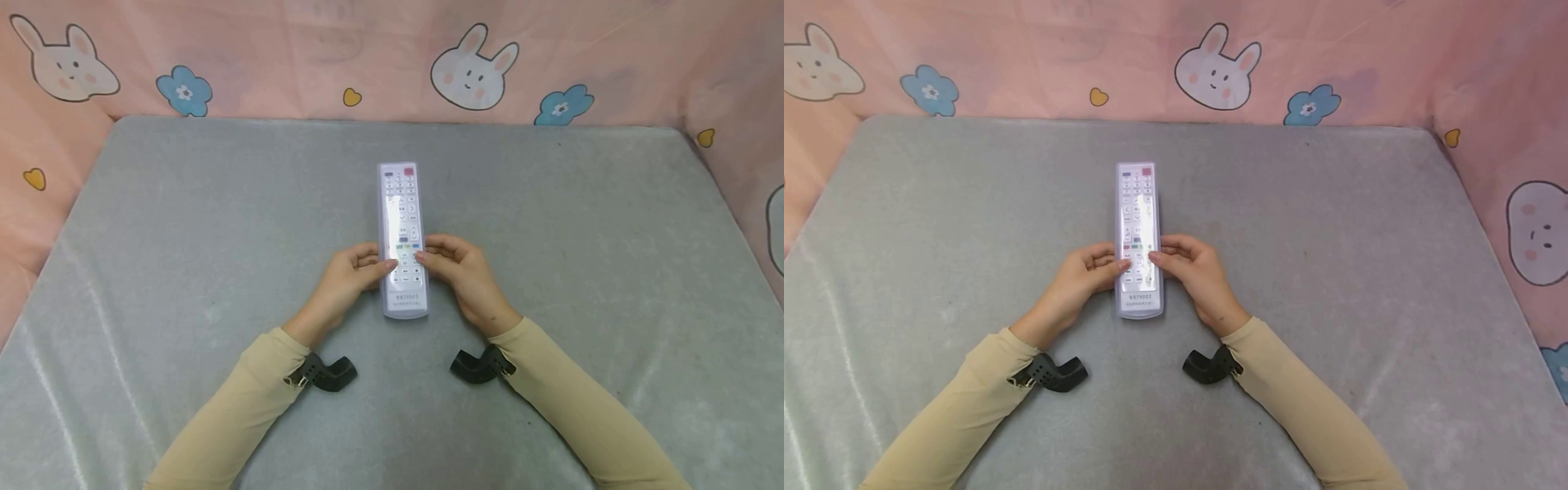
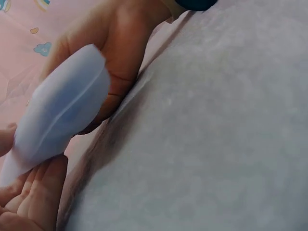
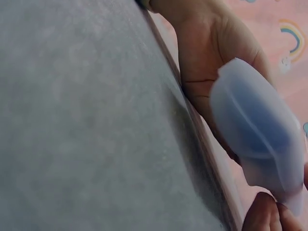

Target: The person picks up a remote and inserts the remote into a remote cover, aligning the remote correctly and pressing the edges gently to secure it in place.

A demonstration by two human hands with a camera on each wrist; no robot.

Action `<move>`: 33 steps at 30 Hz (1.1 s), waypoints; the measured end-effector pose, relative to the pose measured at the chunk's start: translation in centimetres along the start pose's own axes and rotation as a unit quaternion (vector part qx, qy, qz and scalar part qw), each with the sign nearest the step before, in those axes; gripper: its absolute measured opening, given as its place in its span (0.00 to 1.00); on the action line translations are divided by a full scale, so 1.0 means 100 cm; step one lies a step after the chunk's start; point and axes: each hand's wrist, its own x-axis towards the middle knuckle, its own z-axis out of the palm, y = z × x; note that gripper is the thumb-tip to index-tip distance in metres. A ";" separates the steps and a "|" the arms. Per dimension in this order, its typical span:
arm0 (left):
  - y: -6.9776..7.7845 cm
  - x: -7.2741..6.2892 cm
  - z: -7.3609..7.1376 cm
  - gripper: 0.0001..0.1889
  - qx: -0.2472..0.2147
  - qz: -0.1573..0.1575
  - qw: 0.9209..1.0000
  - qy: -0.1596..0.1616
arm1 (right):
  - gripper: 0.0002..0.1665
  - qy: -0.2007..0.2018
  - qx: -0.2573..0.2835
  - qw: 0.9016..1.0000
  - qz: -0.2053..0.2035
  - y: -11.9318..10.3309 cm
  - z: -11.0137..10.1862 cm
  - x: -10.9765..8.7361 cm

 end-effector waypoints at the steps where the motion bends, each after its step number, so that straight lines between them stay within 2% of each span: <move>1: 0.000 0.000 -0.001 0.19 -0.006 0.000 1.000 0.005 | 0.20 -0.008 -0.007 1.000 0.004 0.000 0.000 0.000; 5: 0.002 0.002 -0.003 0.18 -0.010 -0.002 1.000 0.016 | 0.20 -0.029 -0.031 0.999 0.012 0.001 0.000 0.001; 16: 0.001 0.006 -0.007 0.21 -0.012 -0.020 1.000 -0.019 | 0.20 -0.003 -0.031 0.999 0.033 0.001 0.001 0.002; 21: 0.003 0.007 -0.011 0.22 -0.005 -0.023 1.000 -0.003 | 0.21 -0.006 -0.038 0.999 0.029 0.001 0.001 0.002; 26: 0.005 0.006 -0.014 0.22 0.063 -0.014 0.997 0.035 | 0.23 -0.020 -0.049 0.998 0.024 0.001 0.001 0.002; 30: 0.006 0.004 -0.017 0.20 0.150 0.006 0.987 0.057 | 0.24 -0.022 -0.049 0.998 0.019 0.002 0.001 0.001; 33: 0.006 0.004 -0.019 0.18 0.188 0.018 0.980 0.069 | 0.23 -0.021 -0.046 0.999 0.017 0.002 0.002 0.000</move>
